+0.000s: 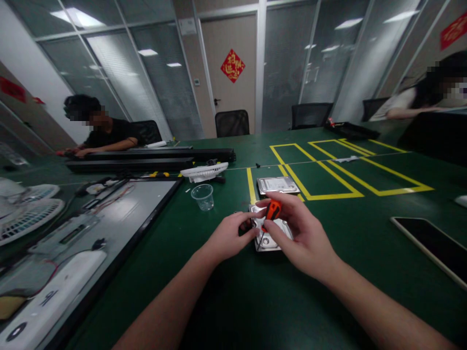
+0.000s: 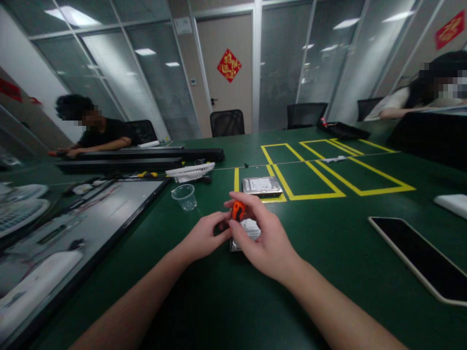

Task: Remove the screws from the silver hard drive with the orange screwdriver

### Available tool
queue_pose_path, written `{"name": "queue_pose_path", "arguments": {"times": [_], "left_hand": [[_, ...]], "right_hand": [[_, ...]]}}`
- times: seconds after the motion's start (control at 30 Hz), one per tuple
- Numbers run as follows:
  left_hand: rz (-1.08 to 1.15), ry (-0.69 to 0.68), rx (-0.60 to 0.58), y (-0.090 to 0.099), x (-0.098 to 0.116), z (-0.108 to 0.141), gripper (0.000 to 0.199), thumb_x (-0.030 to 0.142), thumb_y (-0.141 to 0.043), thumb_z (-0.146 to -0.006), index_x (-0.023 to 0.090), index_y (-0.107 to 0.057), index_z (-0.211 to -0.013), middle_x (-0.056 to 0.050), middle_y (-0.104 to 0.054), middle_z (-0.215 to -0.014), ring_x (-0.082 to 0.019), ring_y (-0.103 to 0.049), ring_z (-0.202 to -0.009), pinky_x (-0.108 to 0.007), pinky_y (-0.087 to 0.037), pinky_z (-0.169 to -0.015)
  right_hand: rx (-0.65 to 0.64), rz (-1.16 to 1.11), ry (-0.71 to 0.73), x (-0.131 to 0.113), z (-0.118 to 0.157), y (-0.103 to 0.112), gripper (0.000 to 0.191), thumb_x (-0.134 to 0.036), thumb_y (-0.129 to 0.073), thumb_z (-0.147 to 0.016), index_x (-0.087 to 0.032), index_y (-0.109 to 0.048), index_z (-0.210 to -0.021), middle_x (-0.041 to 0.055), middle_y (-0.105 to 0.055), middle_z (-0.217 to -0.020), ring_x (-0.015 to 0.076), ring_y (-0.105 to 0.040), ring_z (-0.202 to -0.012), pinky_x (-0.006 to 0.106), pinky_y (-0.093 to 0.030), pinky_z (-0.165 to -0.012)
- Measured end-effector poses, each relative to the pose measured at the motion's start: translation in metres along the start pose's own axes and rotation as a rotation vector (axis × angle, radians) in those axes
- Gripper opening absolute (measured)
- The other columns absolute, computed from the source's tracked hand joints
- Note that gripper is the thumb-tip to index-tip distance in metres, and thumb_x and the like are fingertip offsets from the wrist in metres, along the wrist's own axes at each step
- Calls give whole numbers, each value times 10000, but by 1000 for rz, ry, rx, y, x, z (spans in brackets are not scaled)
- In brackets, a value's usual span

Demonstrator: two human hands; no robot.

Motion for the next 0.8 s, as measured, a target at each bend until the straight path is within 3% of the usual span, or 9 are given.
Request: {"name": "queue_pose_path", "arguments": {"times": [0.2, 0.37, 0.5, 0.7, 0.8], "left_hand": [[-23, 35, 4, 0, -4, 0, 316, 372, -701, -1001, 197, -731, -1262, -85, -728, -1103, -234, -658, -938, -352, -510, -847], [-15, 16, 7, 1, -1, 1, 260, 335, -699, -1006, 214, -744, -1231, -58, -723, -1051, -220, -654, -915, -326, -494, -817], [-3, 6, 6, 1, 0, 1, 263, 310, -708, -999, 230, -743, -1247, -41, -719, -1025, -215, -653, -913, -322, -491, -825], [-30, 25, 6, 1, -3, 0, 293, 380, -706, -1003, 210, -739, -1240, -71, -726, -1081, -236, -660, -942, -348, -505, -853], [-41, 34, 1, 1, -3, 0, 293, 364, -715, -993, 197, -733, -1232, -70, -716, -1056, -233, -650, -922, -339, -497, -820]], "right_hand": [[64, 162, 29, 2, 0, 7, 462, -256, -734, -982, -349, -626, -1421, 81, -699, -1314, 262, -722, -1142, 451, -637, -962], [15, 21, -28, 3, 0, 0, 535, -191, -652, -1017, -352, -522, -1511, 81, -697, -1377, 240, -729, -1190, 450, -622, -1042], [9, -81, -54, 3, 1, -2, 491, -180, -637, -1019, -329, -489, -1463, 98, -667, -1416, 229, -721, -1199, 421, -625, -1027], [55, 76, 18, 0, 0, 4, 521, -237, -781, -944, -338, -570, -1409, 64, -679, -1259, 222, -722, -1054, 411, -629, -968], [63, 102, 22, 2, 0, 5, 512, -214, -754, -961, -346, -584, -1426, 56, -685, -1242, 211, -721, -1022, 387, -639, -929]]}}
Point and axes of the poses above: each hand's wrist, its own z-axis away from the middle knuckle, its own y-axis out of the back of the hand, x = y × z, the point moved 9 cm from there along -z, towards the middle knuckle
